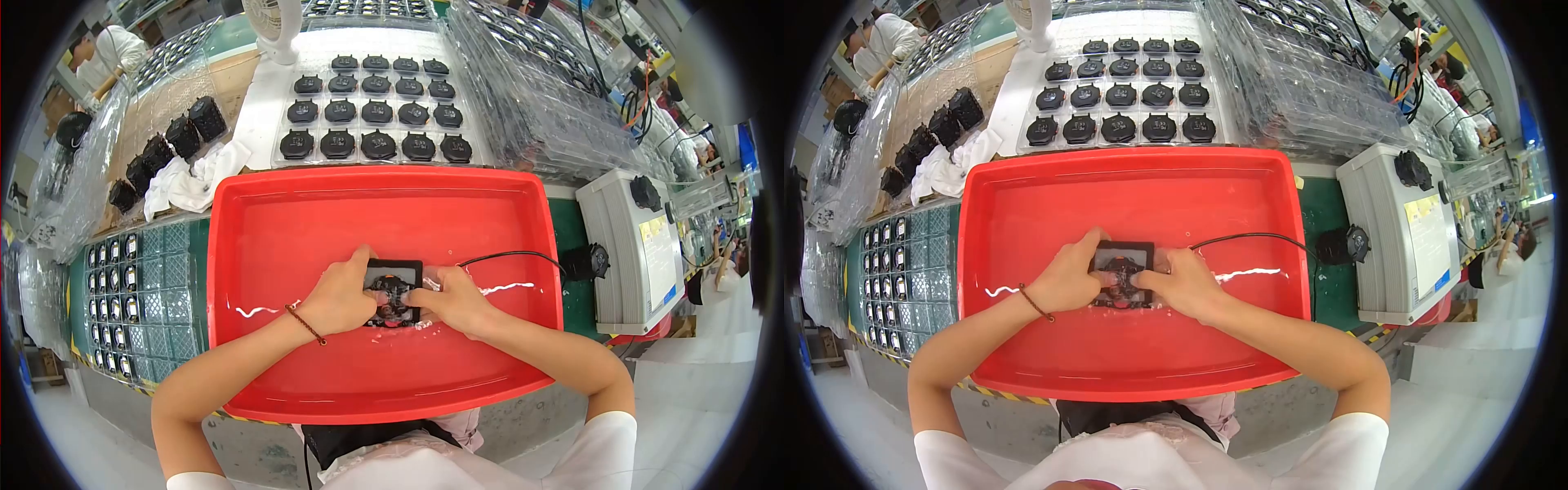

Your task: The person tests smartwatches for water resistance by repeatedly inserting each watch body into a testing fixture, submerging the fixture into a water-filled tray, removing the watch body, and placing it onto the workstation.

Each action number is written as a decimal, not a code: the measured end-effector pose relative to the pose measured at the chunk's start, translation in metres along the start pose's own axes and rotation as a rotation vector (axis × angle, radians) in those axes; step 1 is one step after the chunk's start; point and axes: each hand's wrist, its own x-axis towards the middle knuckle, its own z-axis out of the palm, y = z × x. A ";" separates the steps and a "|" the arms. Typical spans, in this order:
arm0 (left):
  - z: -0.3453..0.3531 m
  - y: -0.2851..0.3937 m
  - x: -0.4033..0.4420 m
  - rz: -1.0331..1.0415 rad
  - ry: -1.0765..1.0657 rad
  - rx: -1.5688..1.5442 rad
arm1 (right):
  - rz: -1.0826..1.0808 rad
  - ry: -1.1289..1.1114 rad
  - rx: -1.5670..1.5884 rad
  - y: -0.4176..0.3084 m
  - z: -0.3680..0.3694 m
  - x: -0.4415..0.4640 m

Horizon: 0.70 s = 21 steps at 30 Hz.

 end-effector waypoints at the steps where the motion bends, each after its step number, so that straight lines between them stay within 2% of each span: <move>1: 0.000 0.000 0.001 -0.004 -0.006 0.000 | 0.010 -0.015 -0.020 -0.001 -0.001 0.000; 4: 0.001 -0.009 0.004 0.094 0.010 -0.018 | 0.030 -0.016 0.041 -0.011 0.002 -0.003; 6: 0.001 -0.008 0.003 0.088 0.014 -0.021 | 0.044 -0.004 0.124 -0.012 0.001 -0.002; 8: -0.002 -0.004 0.002 0.085 0.022 -0.025 | 0.073 -0.077 -0.087 -0.006 -0.008 0.003; 9: -0.004 -0.001 0.001 0.052 0.001 -0.038 | 0.075 -0.079 -0.088 -0.006 -0.007 0.003; 11: -0.004 0.000 0.000 0.020 -0.019 -0.053 | 0.075 -0.066 0.098 -0.006 -0.005 0.002; 15: -0.003 -0.003 0.001 0.050 -0.008 -0.065 | 0.075 -0.008 0.147 -0.015 -0.001 -0.002; 16: -0.003 -0.004 0.002 0.061 -0.011 -0.074 | 0.086 -0.065 0.080 -0.012 -0.005 0.001; 21: -0.008 0.002 0.000 0.085 0.021 -0.074 | 0.099 -0.078 0.099 -0.024 -0.007 -0.003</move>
